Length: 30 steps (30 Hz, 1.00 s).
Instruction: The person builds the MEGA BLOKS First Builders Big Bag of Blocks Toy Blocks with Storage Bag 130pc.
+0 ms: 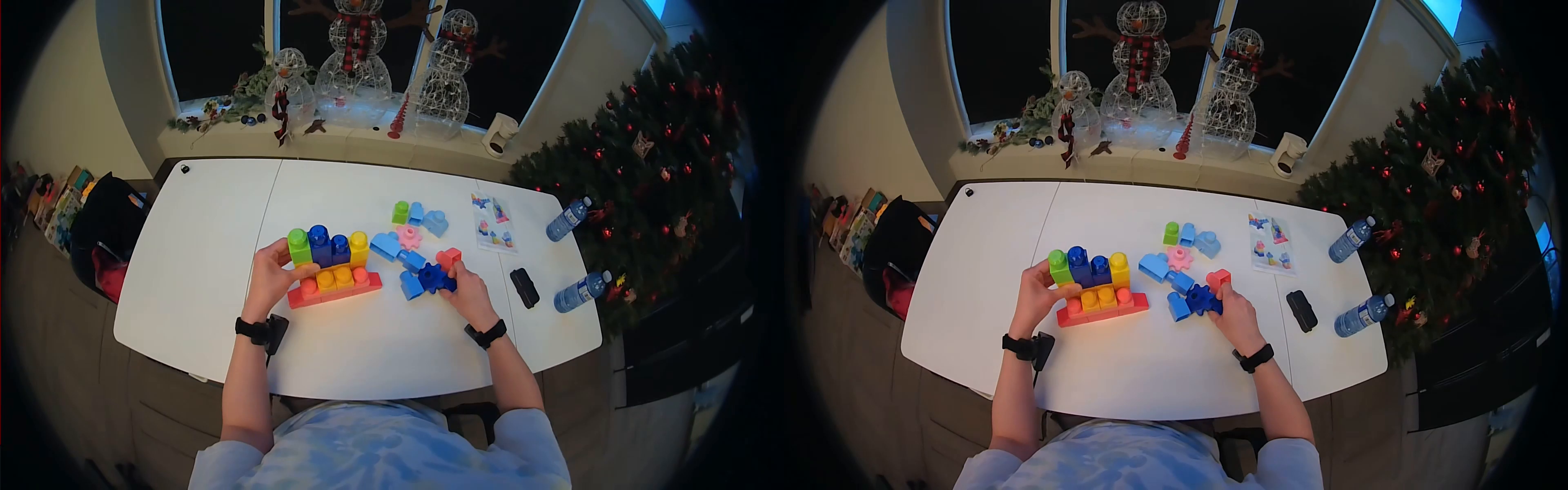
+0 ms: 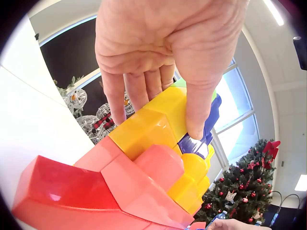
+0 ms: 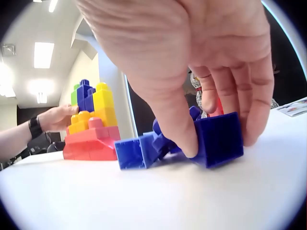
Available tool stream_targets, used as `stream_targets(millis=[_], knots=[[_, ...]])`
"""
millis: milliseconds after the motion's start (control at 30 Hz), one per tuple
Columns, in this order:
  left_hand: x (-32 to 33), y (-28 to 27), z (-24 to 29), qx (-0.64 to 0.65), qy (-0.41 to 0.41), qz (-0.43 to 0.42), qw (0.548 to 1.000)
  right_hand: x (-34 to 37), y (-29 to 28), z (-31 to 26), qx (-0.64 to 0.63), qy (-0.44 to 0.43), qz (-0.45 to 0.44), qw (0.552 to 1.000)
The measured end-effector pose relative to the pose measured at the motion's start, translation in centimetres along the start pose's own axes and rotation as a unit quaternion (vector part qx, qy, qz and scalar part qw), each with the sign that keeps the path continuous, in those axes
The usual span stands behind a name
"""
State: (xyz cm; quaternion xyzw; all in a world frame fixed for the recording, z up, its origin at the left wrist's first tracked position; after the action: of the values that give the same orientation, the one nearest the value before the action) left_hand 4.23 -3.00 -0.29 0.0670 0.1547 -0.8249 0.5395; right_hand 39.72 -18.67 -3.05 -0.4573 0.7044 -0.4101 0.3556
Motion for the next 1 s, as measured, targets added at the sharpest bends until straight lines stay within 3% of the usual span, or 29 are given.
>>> stream_targets(millis=[100,167,267,300,333,400,467,600,800,1000], knots=[[0.1,0.0,0.5,-0.012,0.000,-0.005,1.000,-0.3,-1.8,-0.9,0.026,0.033,-0.033,0.999],[0.1,0.0,0.6,-0.006,-0.007,-0.003,1.000,-0.6,-3.5,-0.7,0.118,0.029,-0.068,0.990],[0.1,0.2,0.3,0.003,-0.007,-0.004,1.000,-1.6,-7.8,-3.1,0.108,0.004,-0.018,0.994],[0.1,0.3,0.3,0.006,-0.002,-0.007,1.000,-1.9,-9.4,-5.0,0.062,-0.079,0.052,0.994],[0.2,0.4,0.6,0.003,-0.001,-0.005,1.000,-2.6,-9.6,-6.1,0.060,-0.081,0.053,0.993],[0.3,0.0,2.3,0.020,0.046,0.030,0.998,-3.4,-11.0,-10.5,-0.197,-0.152,0.063,0.967],[0.4,-0.4,3.5,0.026,0.055,0.045,0.997,-3.9,-10.8,-14.3,-0.301,-0.160,0.039,0.939],[0.4,-1.1,3.7,0.023,0.056,0.053,0.997,-4.7,-8.3,-20.4,-0.366,-0.233,-0.027,0.900],[0.0,-0.8,3.2,0.015,0.035,0.041,0.998,-6.3,-3.1,-23.2,-0.300,-0.270,-0.096,0.910],[-0.2,-0.7,3.2,0.010,0.040,0.039,0.998,-6.2,-1.4,-23.5,-0.307,-0.274,-0.111,0.905]])
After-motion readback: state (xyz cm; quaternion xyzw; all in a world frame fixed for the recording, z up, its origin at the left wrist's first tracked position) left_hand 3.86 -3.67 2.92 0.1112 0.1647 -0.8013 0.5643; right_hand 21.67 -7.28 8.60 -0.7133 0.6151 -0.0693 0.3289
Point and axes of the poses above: each hand's wrist, its own x-axis away from the middle knuckle, its own y-axis out of the palm, z = x × y, the point moved 10 cm from there along -x, towards the middle knuckle, and after that the axes turned 4 degrees about y, right-handed, at the moved point
